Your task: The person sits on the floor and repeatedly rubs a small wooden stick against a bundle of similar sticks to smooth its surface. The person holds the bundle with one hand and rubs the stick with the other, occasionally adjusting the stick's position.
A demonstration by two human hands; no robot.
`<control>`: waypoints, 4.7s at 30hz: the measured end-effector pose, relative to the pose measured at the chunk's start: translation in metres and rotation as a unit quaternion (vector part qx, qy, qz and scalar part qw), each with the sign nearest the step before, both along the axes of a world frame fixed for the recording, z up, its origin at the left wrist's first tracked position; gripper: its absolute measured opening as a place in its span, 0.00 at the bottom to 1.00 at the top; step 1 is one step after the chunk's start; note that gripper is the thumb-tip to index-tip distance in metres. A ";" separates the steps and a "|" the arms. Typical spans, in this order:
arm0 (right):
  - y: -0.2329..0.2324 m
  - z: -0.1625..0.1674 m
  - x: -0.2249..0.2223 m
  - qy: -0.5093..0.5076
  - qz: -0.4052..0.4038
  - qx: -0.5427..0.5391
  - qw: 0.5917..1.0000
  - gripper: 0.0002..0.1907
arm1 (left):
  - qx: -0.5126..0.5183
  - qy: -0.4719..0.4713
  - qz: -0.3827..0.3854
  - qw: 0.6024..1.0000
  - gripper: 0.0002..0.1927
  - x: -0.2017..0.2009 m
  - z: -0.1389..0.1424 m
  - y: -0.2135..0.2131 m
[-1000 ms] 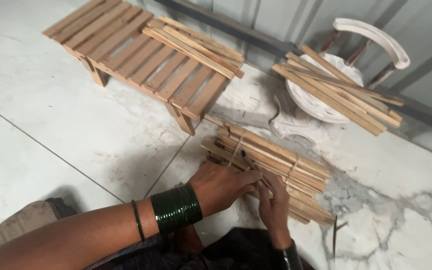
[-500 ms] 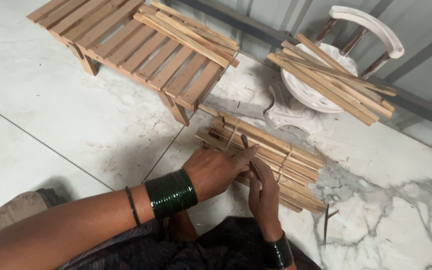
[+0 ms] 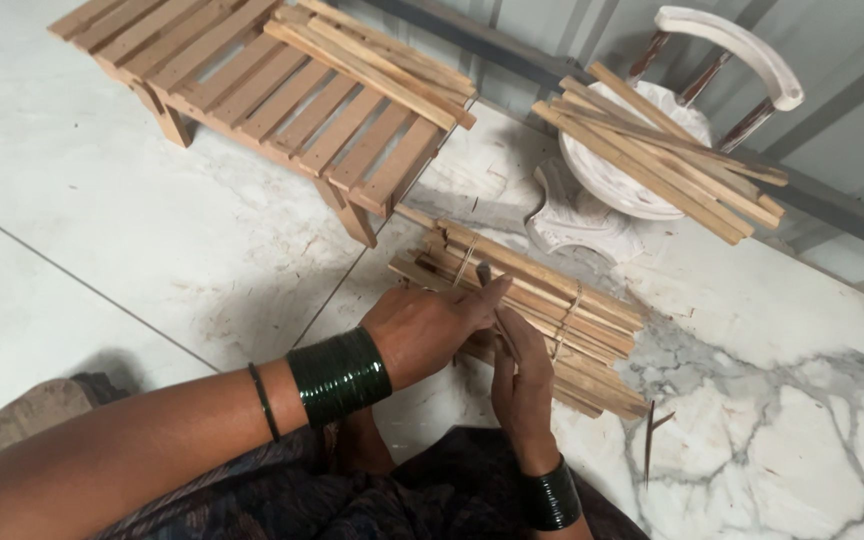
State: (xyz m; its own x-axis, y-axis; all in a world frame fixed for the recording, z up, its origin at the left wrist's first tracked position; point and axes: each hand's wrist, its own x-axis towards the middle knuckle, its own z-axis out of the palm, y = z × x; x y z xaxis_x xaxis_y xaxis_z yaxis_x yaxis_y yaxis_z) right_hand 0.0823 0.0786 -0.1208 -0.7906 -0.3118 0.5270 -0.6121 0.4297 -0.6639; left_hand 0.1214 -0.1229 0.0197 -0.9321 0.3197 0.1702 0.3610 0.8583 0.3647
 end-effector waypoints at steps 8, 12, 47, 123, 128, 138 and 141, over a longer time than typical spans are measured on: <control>-0.003 -0.013 -0.020 -0.168 -0.092 0.133 0.972 0.18 | -0.048 -0.081 0.011 0.995 0.38 -0.001 0.007 0.002; 0.004 -0.010 -0.021 -0.158 -0.066 0.107 0.979 0.19 | -0.016 -0.049 0.012 0.999 0.36 0.000 0.006 0.000; 0.002 0.011 0.003 -0.139 0.005 0.032 0.990 0.22 | 0.031 -0.005 0.090 0.995 0.32 -0.001 0.012 -0.016; -0.008 -0.017 -0.013 -0.117 -0.029 0.076 0.990 0.23 | 0.043 0.094 0.047 0.994 0.18 0.000 -0.012 -0.017; -0.004 -0.020 -0.020 -0.137 -0.040 0.098 0.985 0.23 | 0.045 0.001 0.068 0.997 0.19 -0.001 -0.010 -0.019; -0.009 -0.006 0.006 -0.089 -0.009 0.037 0.995 0.23 | 0.088 -0.002 0.066 0.994 0.24 0.005 -0.012 -0.014; -0.010 -0.032 -0.011 -0.113 -0.045 0.090 0.989 0.24 | 0.100 0.003 0.072 0.992 0.23 0.004 -0.010 -0.016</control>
